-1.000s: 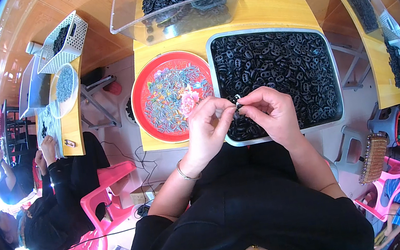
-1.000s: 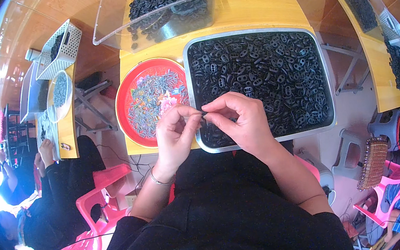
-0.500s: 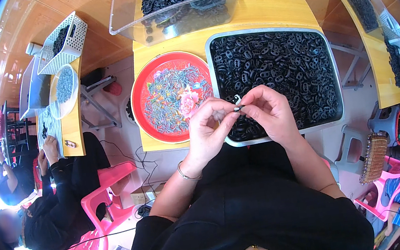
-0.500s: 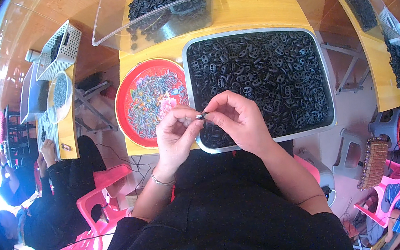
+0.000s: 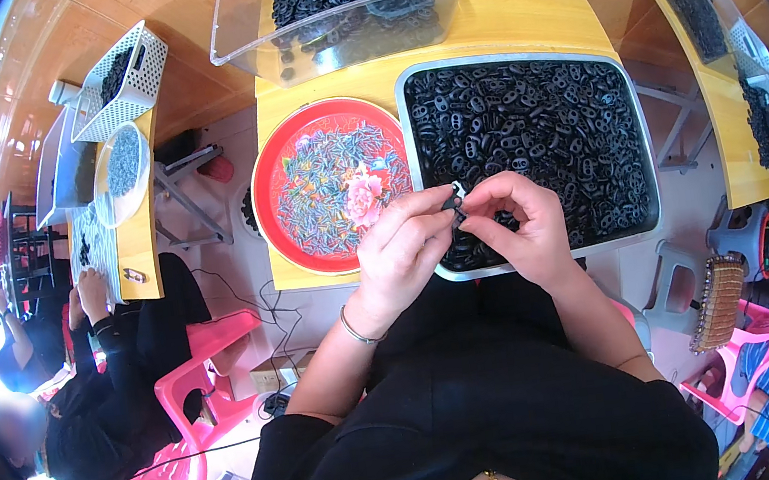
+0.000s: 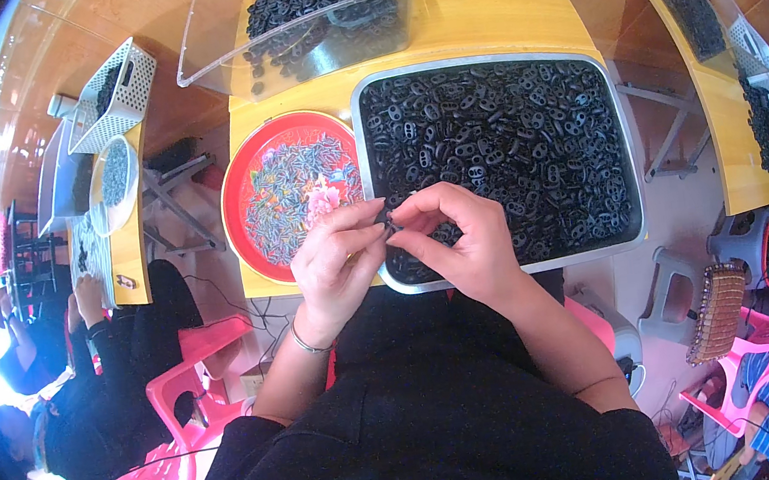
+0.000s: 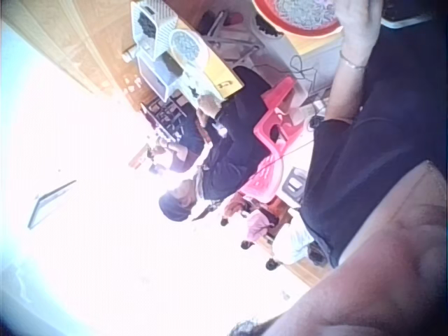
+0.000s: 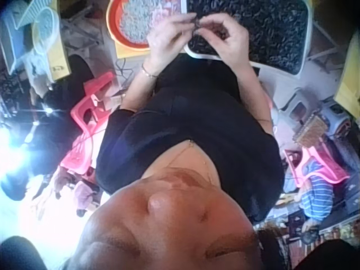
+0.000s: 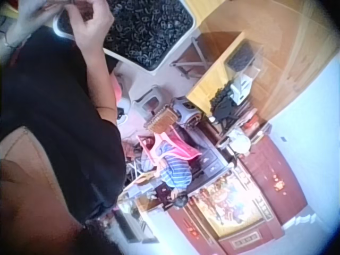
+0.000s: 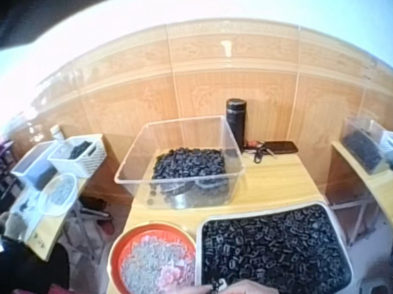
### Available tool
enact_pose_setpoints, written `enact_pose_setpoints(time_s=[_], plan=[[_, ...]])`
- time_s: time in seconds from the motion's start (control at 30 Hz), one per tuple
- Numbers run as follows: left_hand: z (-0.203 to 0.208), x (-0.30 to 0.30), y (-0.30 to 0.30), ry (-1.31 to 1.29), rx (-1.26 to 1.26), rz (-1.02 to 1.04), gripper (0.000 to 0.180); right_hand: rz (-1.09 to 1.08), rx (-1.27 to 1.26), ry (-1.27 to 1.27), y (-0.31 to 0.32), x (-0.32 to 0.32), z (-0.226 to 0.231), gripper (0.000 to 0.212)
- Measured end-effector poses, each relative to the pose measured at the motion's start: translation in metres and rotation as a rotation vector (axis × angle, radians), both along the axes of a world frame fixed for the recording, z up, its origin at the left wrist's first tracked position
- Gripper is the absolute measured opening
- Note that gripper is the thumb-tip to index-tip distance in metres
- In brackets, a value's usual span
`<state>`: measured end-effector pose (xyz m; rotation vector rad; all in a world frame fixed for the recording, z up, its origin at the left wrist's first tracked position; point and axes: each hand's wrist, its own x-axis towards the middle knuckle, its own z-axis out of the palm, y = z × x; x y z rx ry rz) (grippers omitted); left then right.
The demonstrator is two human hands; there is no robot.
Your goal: The person sits at a yellow table and repeatedly picks small black plastic components from a large tray and colorful pins from a red plate. They insert the pins into the plastic components by hand and place the assembled units into a clear plastic container.
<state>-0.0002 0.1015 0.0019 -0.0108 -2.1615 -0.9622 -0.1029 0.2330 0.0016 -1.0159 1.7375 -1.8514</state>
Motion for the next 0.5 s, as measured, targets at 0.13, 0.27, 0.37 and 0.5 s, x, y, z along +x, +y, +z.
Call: enact_pose_setpoints(time_s=[0.13, 0.27, 0.37, 0.5], plan=[[-0.0009, 0.0003, 0.0001, 0.018, 0.001, 0.011, 0.022, -0.033, 0.012, 0.033, -0.0011, 0.0006, -0.0021, 0.018], [-0.0008, 0.0020, -0.0007, 0.010, 0.006, 0.010, 0.021, -0.036, 0.009, 0.015, -0.0016, 0.0016, -0.0046, 0.018], [0.0002, 0.0017, -0.0006, -0.009, 0.038, 0.009, 0.021, -0.048, 0.034, 0.022, -0.0011, 0.0013, -0.0045, 0.016], [-0.0057, 0.0020, 0.0048, -0.098, 0.635, -0.083, 0.020, -0.073, 0.051, 0.097, -0.0014, 0.0007, -0.0004, 0.014]])
